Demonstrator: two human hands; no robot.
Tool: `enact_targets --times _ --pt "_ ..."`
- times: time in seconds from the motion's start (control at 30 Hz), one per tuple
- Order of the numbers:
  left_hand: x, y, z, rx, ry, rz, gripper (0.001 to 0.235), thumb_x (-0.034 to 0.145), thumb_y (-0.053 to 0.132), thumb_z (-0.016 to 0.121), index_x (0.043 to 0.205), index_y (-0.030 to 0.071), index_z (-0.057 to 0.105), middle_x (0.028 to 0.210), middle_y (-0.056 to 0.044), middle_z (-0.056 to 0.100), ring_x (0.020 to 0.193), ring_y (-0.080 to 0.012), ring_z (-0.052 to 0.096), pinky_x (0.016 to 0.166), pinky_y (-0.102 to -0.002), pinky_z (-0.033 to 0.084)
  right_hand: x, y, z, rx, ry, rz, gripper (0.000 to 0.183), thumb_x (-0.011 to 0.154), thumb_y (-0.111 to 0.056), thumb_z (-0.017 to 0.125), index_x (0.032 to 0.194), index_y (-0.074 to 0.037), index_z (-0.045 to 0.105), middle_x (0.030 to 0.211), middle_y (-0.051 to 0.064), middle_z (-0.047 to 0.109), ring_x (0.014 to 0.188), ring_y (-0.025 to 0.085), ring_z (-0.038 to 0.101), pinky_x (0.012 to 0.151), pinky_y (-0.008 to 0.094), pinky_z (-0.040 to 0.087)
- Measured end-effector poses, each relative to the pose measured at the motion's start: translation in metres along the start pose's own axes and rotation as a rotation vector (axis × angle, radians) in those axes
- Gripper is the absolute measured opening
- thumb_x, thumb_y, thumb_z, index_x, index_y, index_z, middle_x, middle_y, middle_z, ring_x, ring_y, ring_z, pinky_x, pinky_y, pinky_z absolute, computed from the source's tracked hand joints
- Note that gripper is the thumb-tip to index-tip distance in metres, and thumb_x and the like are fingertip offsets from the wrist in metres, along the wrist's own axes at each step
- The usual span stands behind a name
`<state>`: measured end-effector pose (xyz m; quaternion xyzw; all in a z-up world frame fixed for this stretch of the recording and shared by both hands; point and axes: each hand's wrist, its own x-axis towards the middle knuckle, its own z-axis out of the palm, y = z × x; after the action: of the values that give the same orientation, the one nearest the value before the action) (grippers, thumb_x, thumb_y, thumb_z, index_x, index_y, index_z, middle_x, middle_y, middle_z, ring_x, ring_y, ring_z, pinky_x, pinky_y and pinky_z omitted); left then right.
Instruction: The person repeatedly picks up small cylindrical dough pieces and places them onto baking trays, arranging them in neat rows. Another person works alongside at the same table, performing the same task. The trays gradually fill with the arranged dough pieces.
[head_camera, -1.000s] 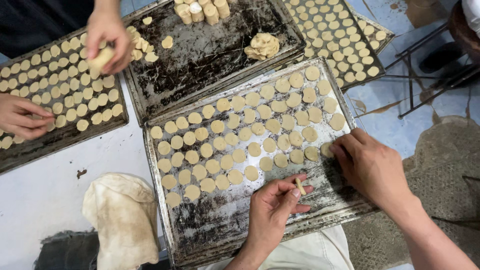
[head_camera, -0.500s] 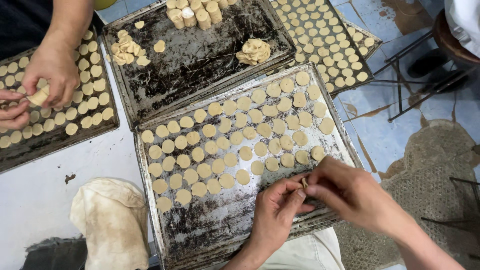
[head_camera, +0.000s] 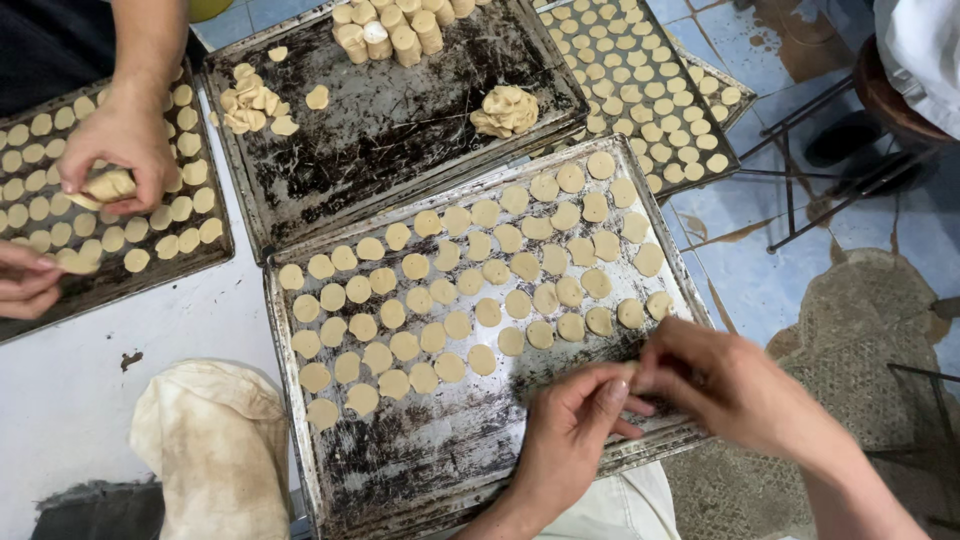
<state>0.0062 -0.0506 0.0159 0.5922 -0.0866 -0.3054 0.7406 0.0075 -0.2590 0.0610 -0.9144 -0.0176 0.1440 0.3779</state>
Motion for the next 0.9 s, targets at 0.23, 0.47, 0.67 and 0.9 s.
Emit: enact_targets --times 0.23,0.47,0.67,0.9 --pt "-0.009 0.0 0.009 -0.09 -0.126 0.057 0.024 0.109 0.011 0.053 0.127 -0.003 0.061 0.154 -0.016 0.053 0.113 -0.0208 0.072 0.083 -0.027 0.062 0.043 0.004 -0.014 -0.229 0.46 0.035 0.019 0.091 -0.026 0.072 0.099 -0.009 0.077 0.09 0.009 0.073 0.069 0.027 0.07 0.064 0.039 0.054" --pt "-0.035 -0.012 -0.014 -0.124 -0.051 -0.019 0.023 0.107 0.012 0.054 0.123 -0.002 0.064 0.146 -0.015 0.061 0.108 -0.0186 0.073 0.08 -0.026 0.062 0.056 0.001 -0.001 -0.398 0.441 0.069 0.029 0.09 -0.036 0.075 0.086 -0.007 0.071 0.083 0.008 0.068 0.069 0.03 0.067 0.064 0.042 0.052" --pt "-0.057 -0.023 -0.043 -0.22 0.027 -0.088 0.023 0.104 0.016 0.059 0.12 -0.001 0.065 0.135 -0.015 0.067 0.106 -0.0195 0.074 0.077 -0.027 0.062 0.061 -0.009 -0.01 -0.53 0.33 0.085 0.034 0.086 -0.041 0.075 0.085 -0.008 0.072 0.085 0.006 0.07 0.069 0.025 0.07 0.064 0.04 0.055" --pt "-0.08 -0.034 -0.064 -0.297 0.081 -0.042 0.026 0.105 0.018 0.059 0.123 0.001 0.066 0.131 -0.016 0.067 0.113 -0.0247 0.073 0.078 -0.03 0.062 0.125 -0.062 -0.028 -0.44 0.371 -0.21 0.044 0.088 -0.036 0.078 0.116 -0.003 0.068 0.102 0.013 0.074 0.08 0.027 0.072 0.067 0.042 0.055"
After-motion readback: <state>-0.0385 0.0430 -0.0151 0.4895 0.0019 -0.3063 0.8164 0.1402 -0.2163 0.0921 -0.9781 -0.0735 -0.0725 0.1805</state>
